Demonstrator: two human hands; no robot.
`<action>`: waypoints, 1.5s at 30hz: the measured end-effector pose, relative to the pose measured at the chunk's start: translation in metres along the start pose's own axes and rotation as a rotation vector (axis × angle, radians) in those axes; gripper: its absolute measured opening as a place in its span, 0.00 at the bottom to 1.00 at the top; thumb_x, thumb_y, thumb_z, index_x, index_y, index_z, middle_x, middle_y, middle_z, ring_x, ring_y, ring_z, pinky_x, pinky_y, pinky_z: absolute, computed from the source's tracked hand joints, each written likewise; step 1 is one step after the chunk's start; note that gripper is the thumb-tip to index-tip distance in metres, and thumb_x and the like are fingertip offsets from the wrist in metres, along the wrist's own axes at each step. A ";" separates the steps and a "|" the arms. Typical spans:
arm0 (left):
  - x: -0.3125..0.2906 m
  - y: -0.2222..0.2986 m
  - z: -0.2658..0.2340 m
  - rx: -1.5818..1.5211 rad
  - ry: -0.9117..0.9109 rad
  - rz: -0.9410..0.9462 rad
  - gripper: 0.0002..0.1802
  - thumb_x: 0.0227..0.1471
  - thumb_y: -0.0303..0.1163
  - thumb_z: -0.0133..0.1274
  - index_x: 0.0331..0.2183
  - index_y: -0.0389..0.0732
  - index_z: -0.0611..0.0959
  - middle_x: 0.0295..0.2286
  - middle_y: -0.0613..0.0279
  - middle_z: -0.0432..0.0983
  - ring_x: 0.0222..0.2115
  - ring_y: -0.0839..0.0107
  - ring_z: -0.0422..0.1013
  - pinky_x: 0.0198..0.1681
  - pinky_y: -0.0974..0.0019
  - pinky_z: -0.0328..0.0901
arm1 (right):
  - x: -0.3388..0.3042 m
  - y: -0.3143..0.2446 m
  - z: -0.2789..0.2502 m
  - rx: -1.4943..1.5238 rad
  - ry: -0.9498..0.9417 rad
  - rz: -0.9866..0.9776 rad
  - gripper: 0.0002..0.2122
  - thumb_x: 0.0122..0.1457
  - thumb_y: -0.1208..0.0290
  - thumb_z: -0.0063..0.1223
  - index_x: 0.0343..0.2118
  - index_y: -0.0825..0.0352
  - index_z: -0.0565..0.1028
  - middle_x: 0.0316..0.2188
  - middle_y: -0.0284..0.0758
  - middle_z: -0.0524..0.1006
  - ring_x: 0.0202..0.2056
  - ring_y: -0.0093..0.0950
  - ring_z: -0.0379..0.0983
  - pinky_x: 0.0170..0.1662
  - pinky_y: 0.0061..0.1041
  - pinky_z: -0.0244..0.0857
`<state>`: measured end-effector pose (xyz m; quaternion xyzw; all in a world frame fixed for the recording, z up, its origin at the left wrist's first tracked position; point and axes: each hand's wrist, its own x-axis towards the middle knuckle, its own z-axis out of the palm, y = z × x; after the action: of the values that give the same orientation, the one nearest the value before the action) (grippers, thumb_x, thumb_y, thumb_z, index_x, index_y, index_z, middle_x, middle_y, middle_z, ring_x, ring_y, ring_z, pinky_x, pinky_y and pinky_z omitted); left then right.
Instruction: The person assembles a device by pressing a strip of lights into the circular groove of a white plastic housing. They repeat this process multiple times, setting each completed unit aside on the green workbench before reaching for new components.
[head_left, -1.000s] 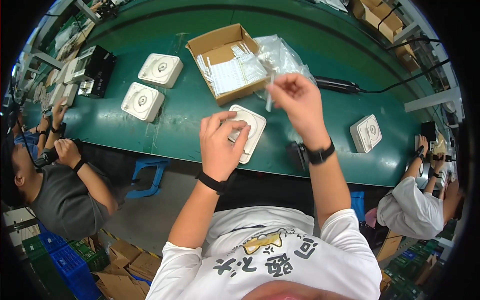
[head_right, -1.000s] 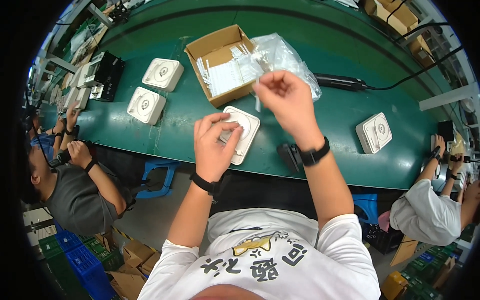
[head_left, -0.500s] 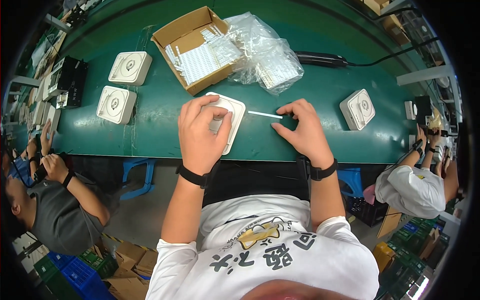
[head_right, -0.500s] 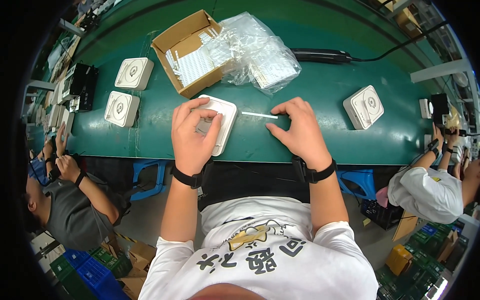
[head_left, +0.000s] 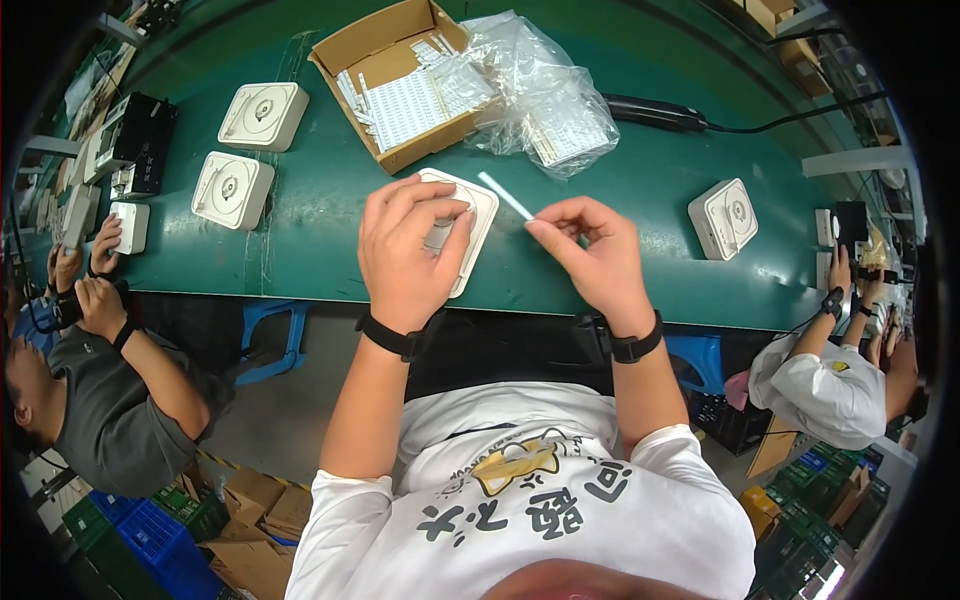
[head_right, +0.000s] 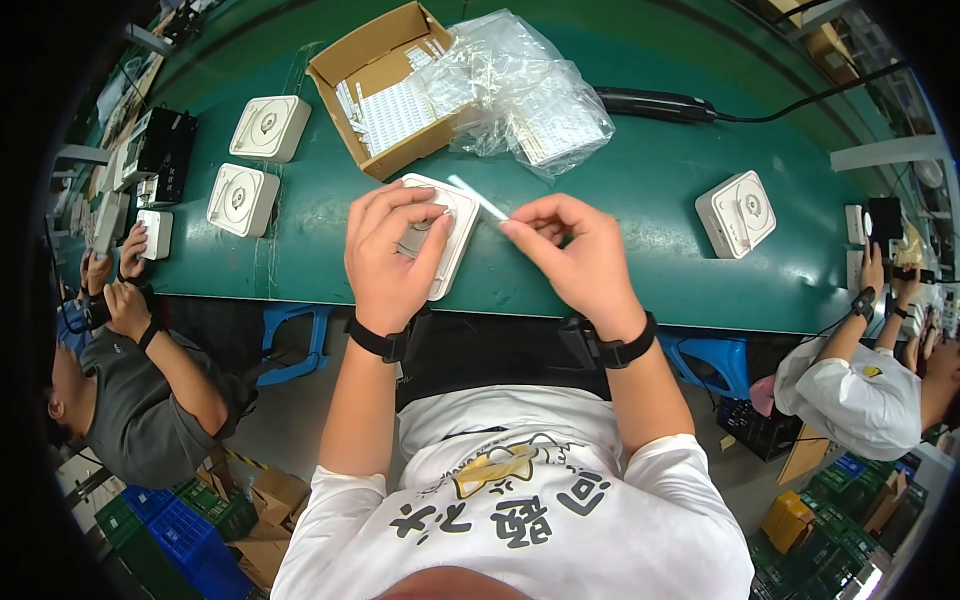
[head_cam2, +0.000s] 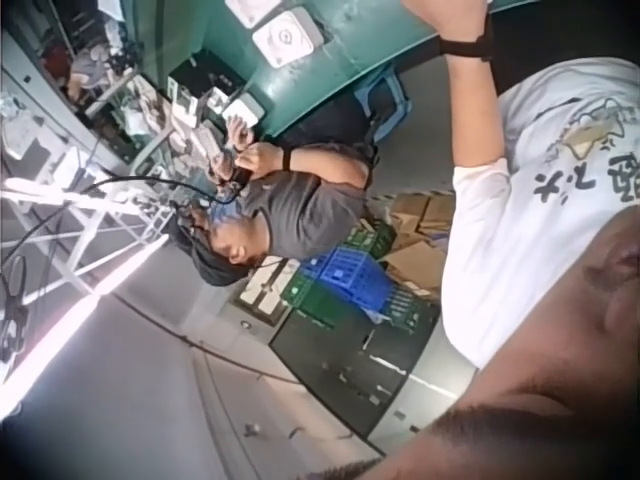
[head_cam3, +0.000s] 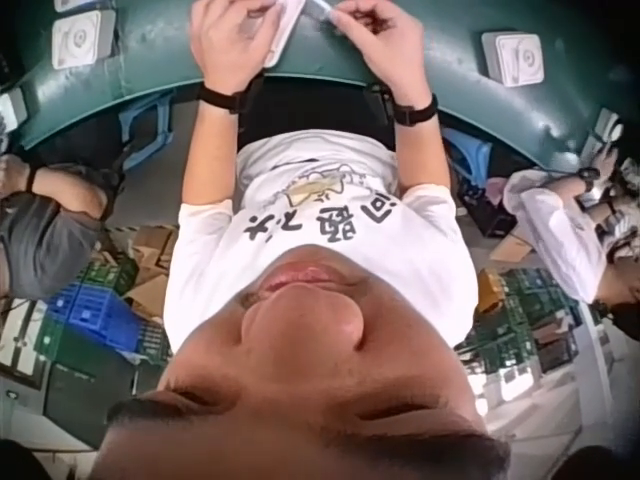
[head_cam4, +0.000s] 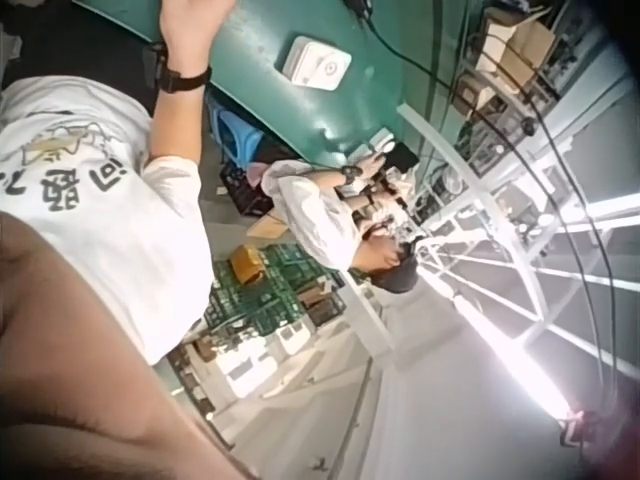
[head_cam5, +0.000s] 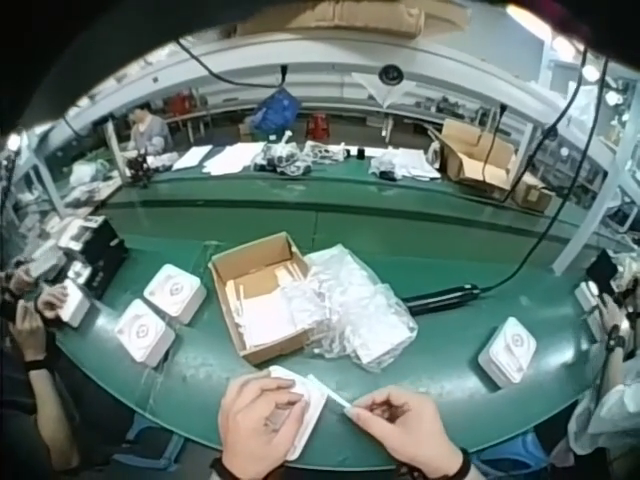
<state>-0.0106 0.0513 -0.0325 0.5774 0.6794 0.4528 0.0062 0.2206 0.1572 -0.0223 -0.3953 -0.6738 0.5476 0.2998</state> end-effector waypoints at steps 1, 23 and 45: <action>0.000 -0.001 0.000 -0.001 -0.001 0.002 0.07 0.58 0.28 0.77 0.40 0.43 0.96 0.49 0.62 0.92 0.59 0.49 0.81 0.62 0.48 0.75 | 0.000 -0.002 0.006 0.040 -0.001 -0.038 0.06 0.67 0.74 0.79 0.44 0.68 0.91 0.37 0.32 0.91 0.35 0.16 0.82 0.44 0.20 0.74; -0.002 -0.006 0.002 0.004 -0.008 0.005 0.06 0.60 0.31 0.74 0.41 0.48 0.96 0.49 0.71 0.91 0.59 0.49 0.79 0.61 0.46 0.74 | 0.027 -0.003 0.042 0.024 0.031 -0.259 0.05 0.69 0.78 0.76 0.44 0.69 0.90 0.44 0.34 0.91 0.43 0.20 0.85 0.50 0.24 0.79; -0.003 -0.007 0.001 0.020 -0.043 0.018 0.05 0.63 0.34 0.72 0.42 0.50 0.95 0.51 0.75 0.90 0.61 0.51 0.77 0.61 0.46 0.70 | 0.037 -0.007 0.039 -0.128 -0.055 -0.345 0.07 0.70 0.78 0.75 0.49 0.65 0.91 0.41 0.34 0.92 0.42 0.24 0.84 0.49 0.27 0.81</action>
<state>-0.0142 0.0497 -0.0388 0.5930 0.6786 0.4333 0.0112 0.1677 0.1685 -0.0247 -0.2770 -0.7732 0.4545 0.3449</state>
